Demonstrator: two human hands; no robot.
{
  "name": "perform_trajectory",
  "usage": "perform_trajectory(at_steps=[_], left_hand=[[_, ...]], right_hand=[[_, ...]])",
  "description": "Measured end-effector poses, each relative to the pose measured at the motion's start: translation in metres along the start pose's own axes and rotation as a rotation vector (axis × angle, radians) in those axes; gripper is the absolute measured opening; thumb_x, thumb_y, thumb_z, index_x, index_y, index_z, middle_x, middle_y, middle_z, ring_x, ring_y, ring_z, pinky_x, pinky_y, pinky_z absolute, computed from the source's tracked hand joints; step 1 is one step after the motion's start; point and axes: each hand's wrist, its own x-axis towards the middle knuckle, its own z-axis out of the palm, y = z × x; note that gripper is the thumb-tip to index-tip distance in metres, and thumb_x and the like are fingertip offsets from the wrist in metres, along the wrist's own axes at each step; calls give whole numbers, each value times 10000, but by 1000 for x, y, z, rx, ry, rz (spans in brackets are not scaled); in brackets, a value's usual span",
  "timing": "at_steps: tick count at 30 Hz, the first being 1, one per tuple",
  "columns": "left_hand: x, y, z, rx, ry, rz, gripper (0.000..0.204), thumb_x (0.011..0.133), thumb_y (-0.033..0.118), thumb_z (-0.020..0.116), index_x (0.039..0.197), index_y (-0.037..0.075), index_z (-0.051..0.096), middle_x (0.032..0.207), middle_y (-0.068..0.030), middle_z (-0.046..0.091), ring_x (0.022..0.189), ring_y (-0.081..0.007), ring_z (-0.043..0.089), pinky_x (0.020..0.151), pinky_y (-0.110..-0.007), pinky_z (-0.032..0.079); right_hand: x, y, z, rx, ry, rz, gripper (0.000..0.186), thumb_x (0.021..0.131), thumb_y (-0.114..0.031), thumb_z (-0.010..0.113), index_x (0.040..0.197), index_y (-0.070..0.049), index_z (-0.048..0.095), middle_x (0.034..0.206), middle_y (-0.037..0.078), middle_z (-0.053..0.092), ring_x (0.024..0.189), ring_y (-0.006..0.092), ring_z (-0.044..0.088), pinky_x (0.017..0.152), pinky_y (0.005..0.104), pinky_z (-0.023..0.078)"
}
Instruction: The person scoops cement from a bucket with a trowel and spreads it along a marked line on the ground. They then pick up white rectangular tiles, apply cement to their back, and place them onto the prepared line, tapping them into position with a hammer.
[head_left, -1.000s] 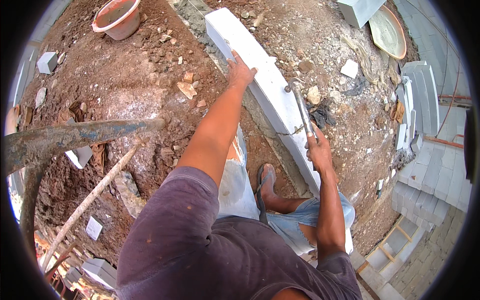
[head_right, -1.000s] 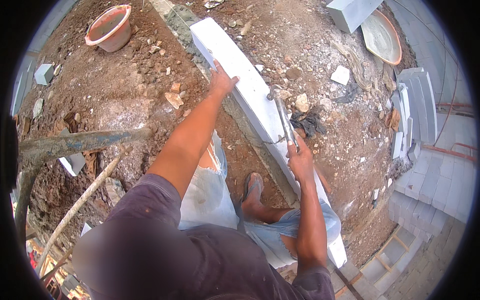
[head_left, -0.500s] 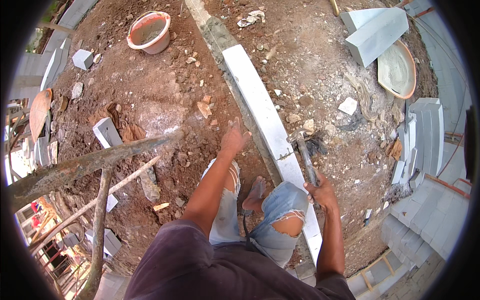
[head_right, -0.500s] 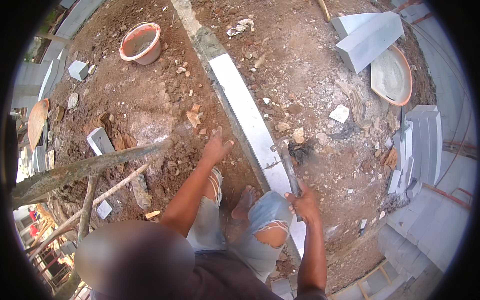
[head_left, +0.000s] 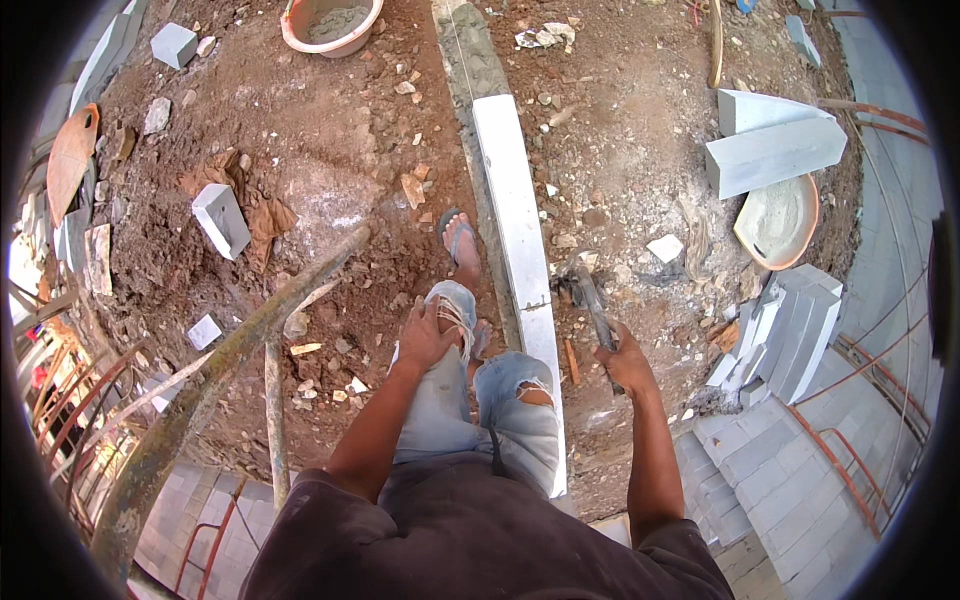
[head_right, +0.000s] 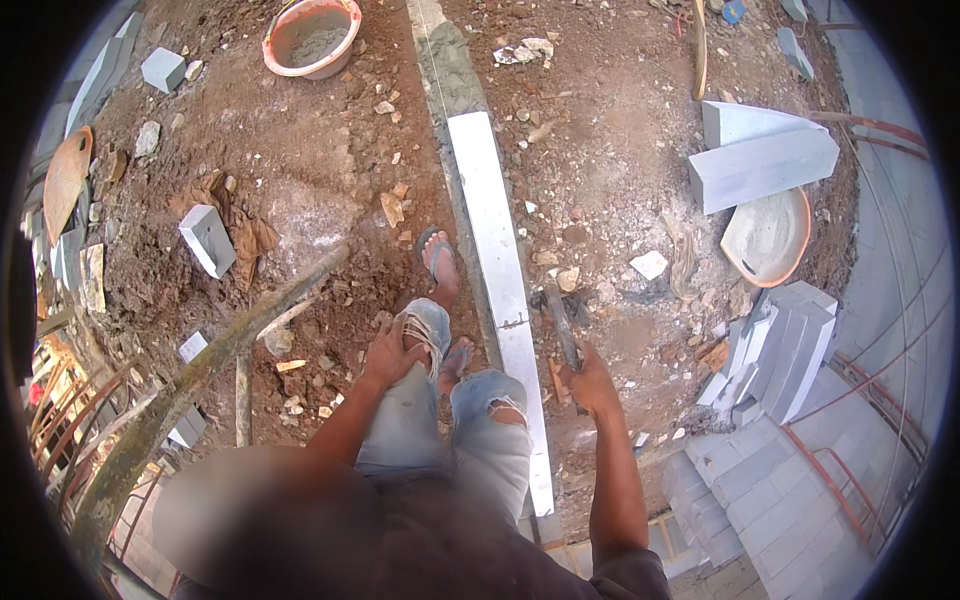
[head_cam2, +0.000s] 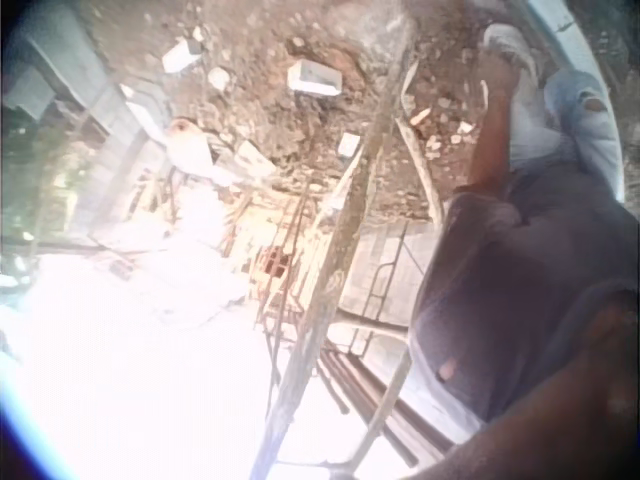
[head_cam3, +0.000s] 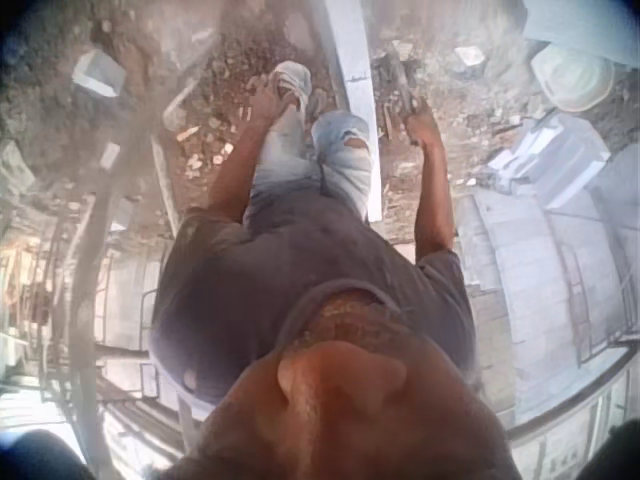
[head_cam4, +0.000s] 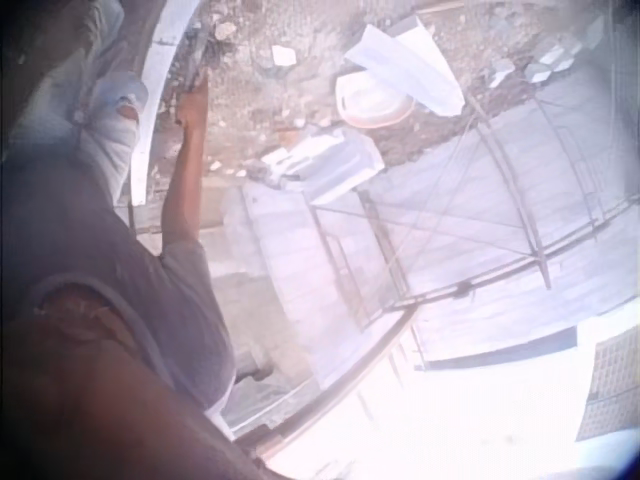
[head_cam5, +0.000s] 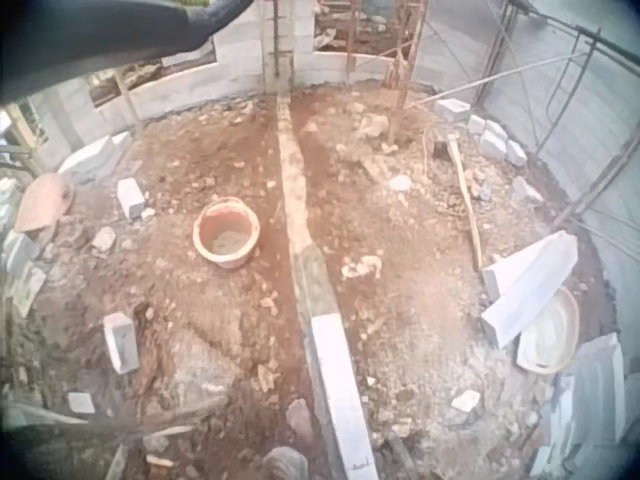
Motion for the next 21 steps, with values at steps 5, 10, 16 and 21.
perform_trajectory(at_steps=[5, 10, 16, 21], left_hand=[[24, 23, -9, 8, 20, -53, 1157, 780, 588, 783, 1649, 164, 147, 1660, -285, 189, 1530, -452, 230, 1215, -537, 295], [32, 52, -16, -2, -127, -187, 1139, 800, 581, 775, 1656, 206, 125, 1711, -184, 124, 1572, -380, 163, 1210, -673, 195], [49, 63, 4, -64, -70, -241, 1084, 812, 502, 774, 1652, 204, 157, 1712, -175, 136, 1576, -369, 157, 1199, -704, 172], [66, 86, -11, -215, 38, -345, 1055, 803, 428, 756, 1653, 206, 172, 1708, -181, 152, 1575, -377, 153, 1220, -666, 169]], right_hand=[[90, -121, -34, -411, 15, -37, 598, 943, -257, 710, 1460, -28, 513, 1077, 238, 724, 908, 331, 716, 859, 420, 533], [179, -313, -43, -685, -69, -165, 574, 941, -228, 702, 1462, -76, 515, 854, 159, 668, 666, 238, 638, 606, 400, 516], [303, -488, -26, -578, 49, -401, 528, 963, -257, 661, 1438, -76, 518, 789, 83, 631, 584, 165, 579, 479, 357, 458], [404, -529, 19, -580, 276, -571, 540, 983, -304, 624, 1448, -62, 494, 955, 161, 697, 752, 274, 691, 632, 435, 555]])
